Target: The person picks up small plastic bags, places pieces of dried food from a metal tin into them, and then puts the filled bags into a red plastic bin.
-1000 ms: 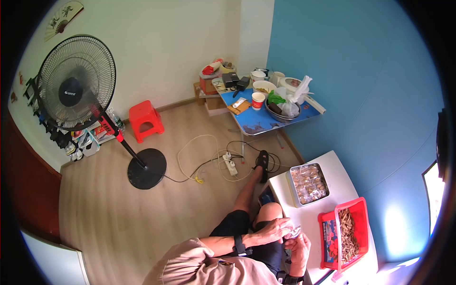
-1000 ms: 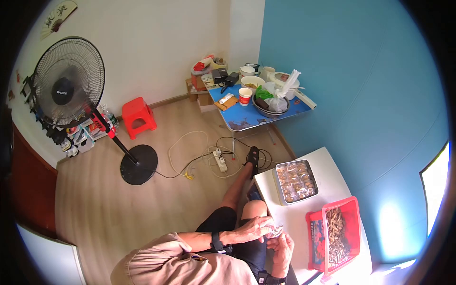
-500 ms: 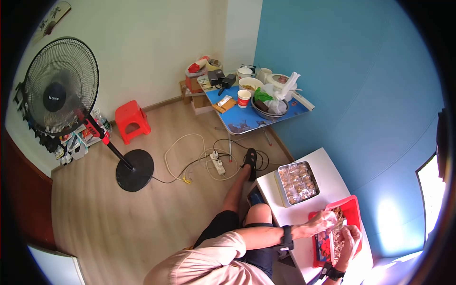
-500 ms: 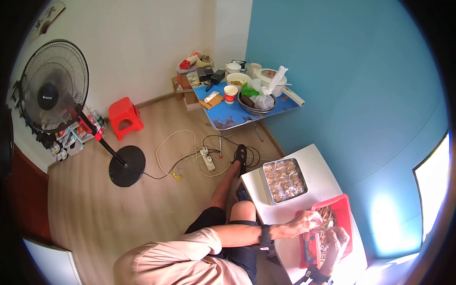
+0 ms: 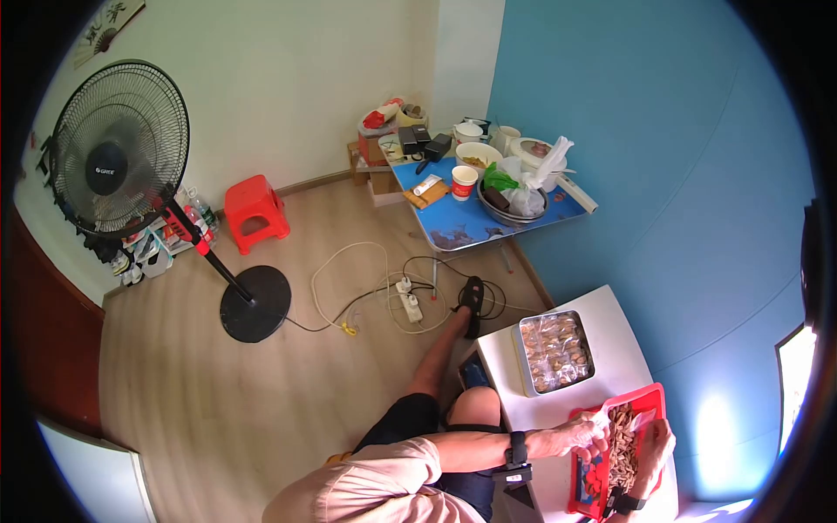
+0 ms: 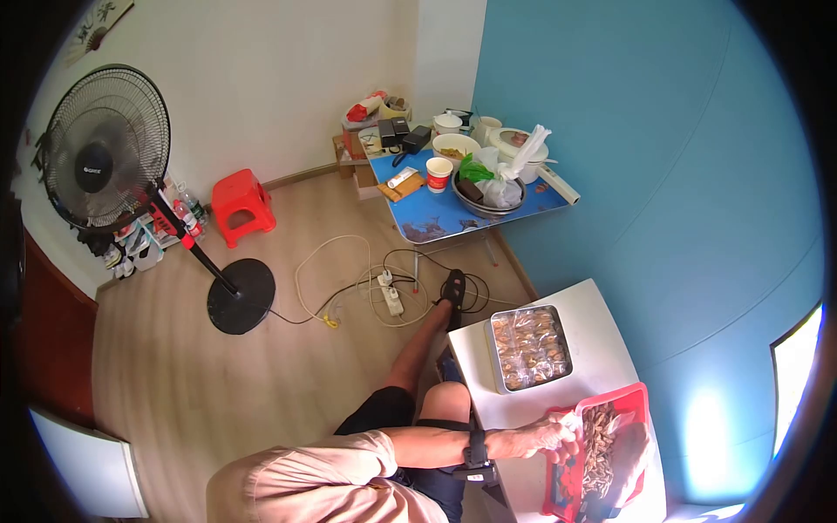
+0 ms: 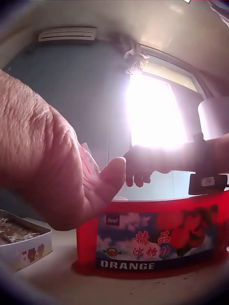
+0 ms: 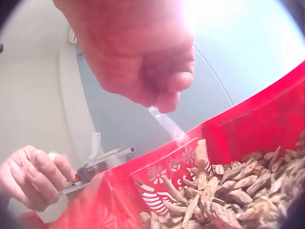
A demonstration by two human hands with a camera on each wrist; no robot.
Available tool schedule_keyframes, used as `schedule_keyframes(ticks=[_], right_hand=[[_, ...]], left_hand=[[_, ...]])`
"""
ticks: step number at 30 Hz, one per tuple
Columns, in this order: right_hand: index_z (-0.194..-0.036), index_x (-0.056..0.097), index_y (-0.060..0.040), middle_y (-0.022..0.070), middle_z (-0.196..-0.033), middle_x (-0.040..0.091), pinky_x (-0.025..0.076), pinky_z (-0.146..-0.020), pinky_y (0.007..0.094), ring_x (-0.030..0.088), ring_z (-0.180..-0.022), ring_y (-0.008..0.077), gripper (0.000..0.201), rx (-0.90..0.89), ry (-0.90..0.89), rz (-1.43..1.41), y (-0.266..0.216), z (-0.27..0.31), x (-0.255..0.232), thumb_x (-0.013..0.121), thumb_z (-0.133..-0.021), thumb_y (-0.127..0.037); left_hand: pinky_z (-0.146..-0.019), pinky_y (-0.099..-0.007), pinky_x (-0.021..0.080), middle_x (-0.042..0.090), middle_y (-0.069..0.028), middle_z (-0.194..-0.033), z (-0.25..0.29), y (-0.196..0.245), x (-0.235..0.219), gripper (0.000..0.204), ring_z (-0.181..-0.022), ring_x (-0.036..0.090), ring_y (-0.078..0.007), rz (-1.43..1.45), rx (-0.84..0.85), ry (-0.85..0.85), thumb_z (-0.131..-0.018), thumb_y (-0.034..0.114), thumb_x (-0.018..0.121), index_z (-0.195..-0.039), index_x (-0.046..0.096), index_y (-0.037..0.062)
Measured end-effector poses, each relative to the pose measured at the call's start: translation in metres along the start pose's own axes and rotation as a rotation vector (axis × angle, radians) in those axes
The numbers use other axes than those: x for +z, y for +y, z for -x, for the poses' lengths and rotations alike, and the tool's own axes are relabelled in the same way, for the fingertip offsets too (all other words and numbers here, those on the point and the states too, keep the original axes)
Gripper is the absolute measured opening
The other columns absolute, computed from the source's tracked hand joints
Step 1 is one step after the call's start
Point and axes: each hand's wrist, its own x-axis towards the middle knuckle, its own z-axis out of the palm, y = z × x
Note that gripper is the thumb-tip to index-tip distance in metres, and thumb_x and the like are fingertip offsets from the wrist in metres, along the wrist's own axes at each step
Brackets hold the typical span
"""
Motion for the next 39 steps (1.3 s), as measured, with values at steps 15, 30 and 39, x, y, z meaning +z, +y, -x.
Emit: schedule_keyframes(ticks=[15, 30, 39], right_hand=[[-0.073, 0.058, -0.0013, 0.0029, -0.058, 0.052, 0.04, -0.05, 0.0254, 0.047, -0.051, 0.0087, 0.011, 0.104, -0.229, -0.654, -0.037, 0.01, -0.038, 0.058, -0.084, -0.004], [-0.082, 0.065, -0.0044, 0.0132, -0.069, 0.066, 0.051, -0.058, 0.0382, 0.066, -0.064, 0.0317, 0.007, -0.524, -0.798, -0.62, -0.26, 0.054, 0.031, 0.063, -0.08, -0.011], [-0.08, 0.066, -0.0039, 0.0148, -0.073, 0.066, 0.052, -0.06, 0.0398, 0.066, -0.066, 0.0347, 0.008, -0.538, -0.543, -0.472, -0.272, 0.077, 0.053, 0.064, -0.078, -0.011]], left_hand=[[-0.059, -0.0248, 0.047, 0.06, -0.0006, -0.085, 0.076, 0.0, -0.066, 0.032, -0.074, 0.062, -0.0124, 0.335, -0.02, -0.09, -0.08, 0.003, 0.071, -0.108, 0.058, 0.0085], [-0.059, -0.0314, 0.047, 0.062, -0.0048, -0.088, 0.211, 0.026, -0.077, 0.059, -0.075, 0.059, -0.0198, 0.517, 0.054, -0.093, -0.081, 0.058, 0.067, -0.107, 0.062, 0.005], [-0.055, -0.0279, 0.041, 0.061, -0.0082, -0.081, 0.227, 0.011, -0.093, 0.045, -0.069, 0.056, -0.0178, 0.337, 0.037, -0.051, -0.082, 0.043, 0.071, -0.102, 0.063, 0.0032]])
